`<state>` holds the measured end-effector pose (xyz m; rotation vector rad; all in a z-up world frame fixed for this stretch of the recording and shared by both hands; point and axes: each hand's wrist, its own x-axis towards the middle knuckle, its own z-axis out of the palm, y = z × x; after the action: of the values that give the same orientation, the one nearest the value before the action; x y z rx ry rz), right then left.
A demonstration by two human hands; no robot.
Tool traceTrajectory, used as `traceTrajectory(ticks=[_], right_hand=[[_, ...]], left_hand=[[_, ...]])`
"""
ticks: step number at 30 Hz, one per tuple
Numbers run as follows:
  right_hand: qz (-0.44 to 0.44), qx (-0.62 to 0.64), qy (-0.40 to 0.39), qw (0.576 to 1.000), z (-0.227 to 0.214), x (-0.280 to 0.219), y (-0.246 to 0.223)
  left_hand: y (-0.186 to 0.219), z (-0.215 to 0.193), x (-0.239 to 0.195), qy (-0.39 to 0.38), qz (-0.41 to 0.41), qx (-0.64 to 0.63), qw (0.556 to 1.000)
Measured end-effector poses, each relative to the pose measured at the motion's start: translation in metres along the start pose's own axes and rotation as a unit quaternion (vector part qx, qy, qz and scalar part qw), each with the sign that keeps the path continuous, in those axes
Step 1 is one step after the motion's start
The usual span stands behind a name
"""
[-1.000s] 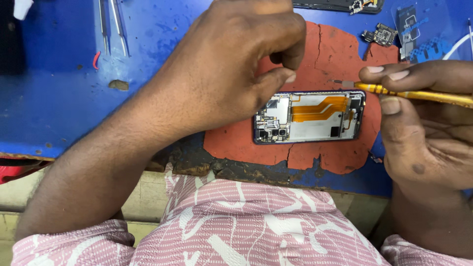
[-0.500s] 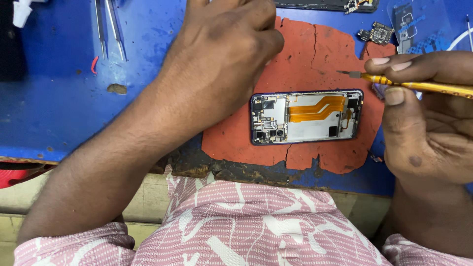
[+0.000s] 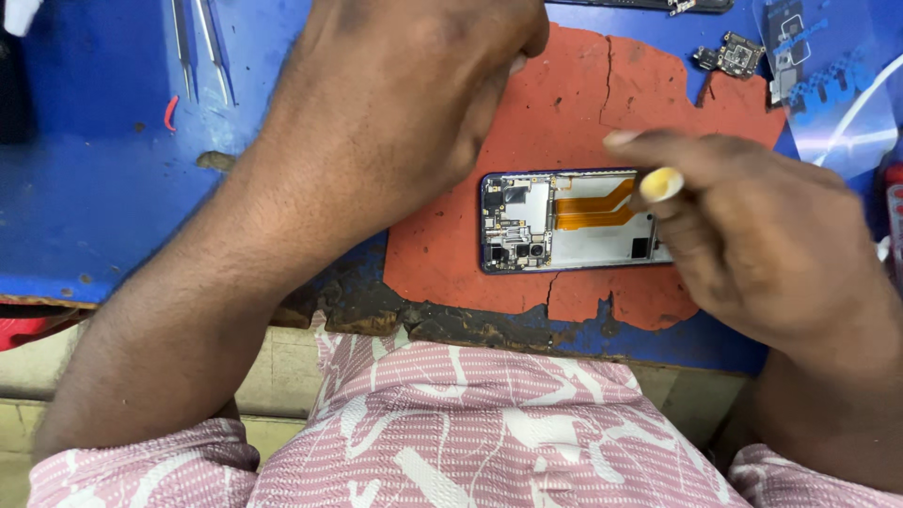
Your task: The person uses a small screwdriver to remove screws from a disassembled mobile phone and then places a circuit board into the phone chassis. The person continues to secure the board with additional screws.
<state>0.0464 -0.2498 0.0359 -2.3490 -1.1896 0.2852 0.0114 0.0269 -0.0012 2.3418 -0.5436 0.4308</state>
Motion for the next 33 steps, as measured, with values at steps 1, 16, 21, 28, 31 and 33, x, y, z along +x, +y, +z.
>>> traceTrajectory(ticks=[1,16,21,28,31,33], right_hand=[[-0.021,-0.055,-0.025,0.998,-0.001,0.001,0.000],[-0.106,-0.092,-0.122,0.983,0.008,-0.001,0.006],[-0.102,-0.113,-0.118,0.981,0.006,0.000,0.000],[-0.106,-0.100,-0.109,0.983,0.006,0.007,-0.003],[-0.096,-0.061,-0.088,0.990,0.007,0.009,-0.002],[-0.106,-0.050,-0.075,0.990,0.009,0.008,0.000]], left_hand=[[0.000,0.001,0.000,0.002,0.008,0.002,1.000],[0.003,0.001,0.000,-0.017,0.063,0.026,0.998],[0.006,0.000,0.000,-0.044,0.064,0.025,0.997],[0.012,-0.002,0.006,-0.113,0.089,-0.014,0.990],[0.016,-0.003,0.008,-0.131,0.077,-0.020,0.988],[0.018,-0.004,0.010,-0.141,0.072,-0.014,0.987]])
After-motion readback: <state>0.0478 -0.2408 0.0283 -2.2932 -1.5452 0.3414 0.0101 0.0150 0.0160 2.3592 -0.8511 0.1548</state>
